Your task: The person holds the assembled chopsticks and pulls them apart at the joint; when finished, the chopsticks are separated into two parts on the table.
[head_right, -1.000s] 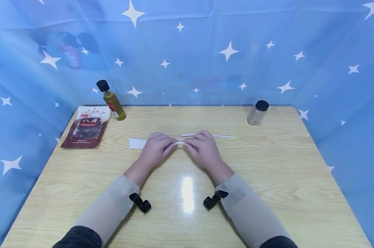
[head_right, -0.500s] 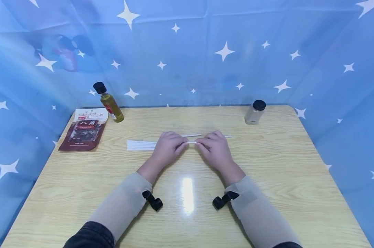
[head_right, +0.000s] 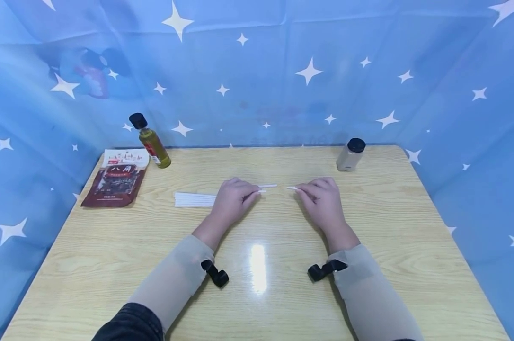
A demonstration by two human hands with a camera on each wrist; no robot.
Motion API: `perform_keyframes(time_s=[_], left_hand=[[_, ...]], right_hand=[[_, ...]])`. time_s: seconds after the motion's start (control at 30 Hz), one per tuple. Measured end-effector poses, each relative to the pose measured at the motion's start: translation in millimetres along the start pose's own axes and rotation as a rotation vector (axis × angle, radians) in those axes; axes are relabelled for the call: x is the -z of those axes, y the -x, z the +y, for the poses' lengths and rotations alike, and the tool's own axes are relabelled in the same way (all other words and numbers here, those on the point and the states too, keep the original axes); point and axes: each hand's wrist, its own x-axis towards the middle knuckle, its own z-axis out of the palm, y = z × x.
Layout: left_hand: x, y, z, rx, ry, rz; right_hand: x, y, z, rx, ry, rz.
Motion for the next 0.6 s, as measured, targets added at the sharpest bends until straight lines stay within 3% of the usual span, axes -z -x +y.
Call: perform_keyframes(time_s=[0.4,0.6], left_hand=[[-9.1,-9.6,7.8,0.001,-0.054,-0.041],[-15.3,-16.0,12.7,0.014,-0.103,-0.063]], right_hand=[[-3,-1.1,4,-0.037,0.013,-0.091],[-5,-1.2,6,-0.01,0.041,-0.129]])
